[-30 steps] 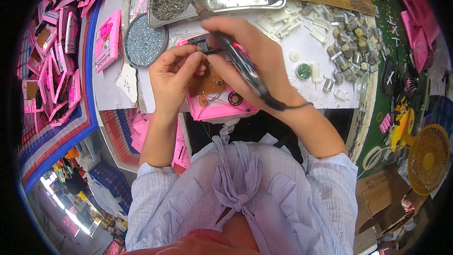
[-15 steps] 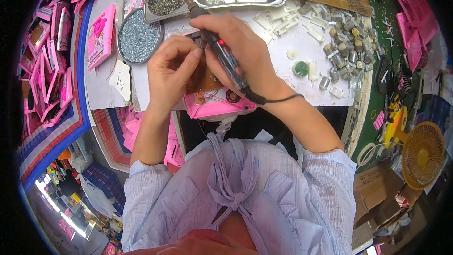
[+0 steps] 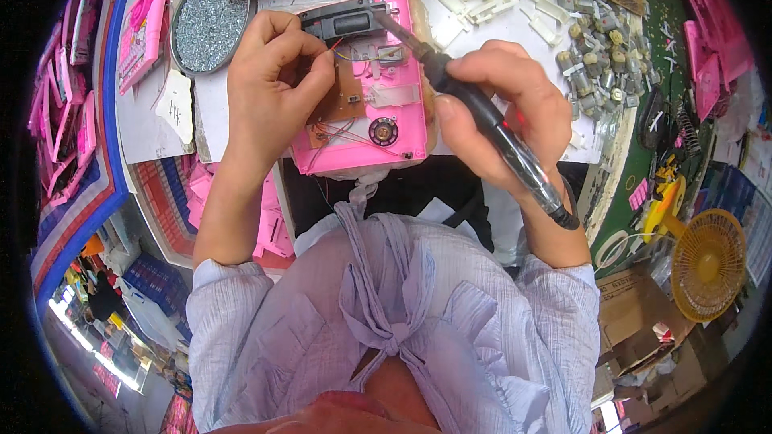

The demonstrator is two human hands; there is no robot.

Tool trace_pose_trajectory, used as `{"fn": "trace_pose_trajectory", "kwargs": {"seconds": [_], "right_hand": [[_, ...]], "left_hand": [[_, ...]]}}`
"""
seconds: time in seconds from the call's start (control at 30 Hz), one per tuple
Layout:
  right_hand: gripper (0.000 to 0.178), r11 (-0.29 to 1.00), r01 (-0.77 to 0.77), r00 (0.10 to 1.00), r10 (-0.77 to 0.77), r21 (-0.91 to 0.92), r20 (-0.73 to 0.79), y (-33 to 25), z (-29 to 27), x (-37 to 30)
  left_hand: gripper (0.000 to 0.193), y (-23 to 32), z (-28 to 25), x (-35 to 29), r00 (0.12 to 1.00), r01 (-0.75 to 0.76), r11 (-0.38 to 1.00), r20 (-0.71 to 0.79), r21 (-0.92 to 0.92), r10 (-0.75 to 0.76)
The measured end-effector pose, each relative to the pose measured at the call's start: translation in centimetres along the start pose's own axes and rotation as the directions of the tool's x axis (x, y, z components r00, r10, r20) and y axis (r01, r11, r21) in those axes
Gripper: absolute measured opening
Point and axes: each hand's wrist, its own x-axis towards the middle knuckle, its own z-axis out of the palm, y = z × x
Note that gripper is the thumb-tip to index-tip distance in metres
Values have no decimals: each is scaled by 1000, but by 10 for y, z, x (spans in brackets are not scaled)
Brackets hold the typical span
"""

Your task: Soldering wires and assembling electronic components into a pink plastic device casing.

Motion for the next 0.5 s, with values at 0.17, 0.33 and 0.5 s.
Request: {"fn": "trace_pose_trajectory", "kwargs": {"seconds": [0.17, 0.33, 0.5], "right_hand": [[33, 982, 176, 969, -161, -68, 190, 9, -5, 3], [36, 968, 234, 951, -210, -87, 228, 10, 2, 6], [36, 963, 253, 945, -224, -96, 238, 14, 4, 7]], "left_hand": [[8, -1, 1, -1, 1000, 9, 1000, -14, -12, -9], [8, -4, 2, 0, 1000, -5, 1000, -21, -13, 5], [6, -6, 3, -2, 1000, -4, 999, -16, -46, 3]]}}
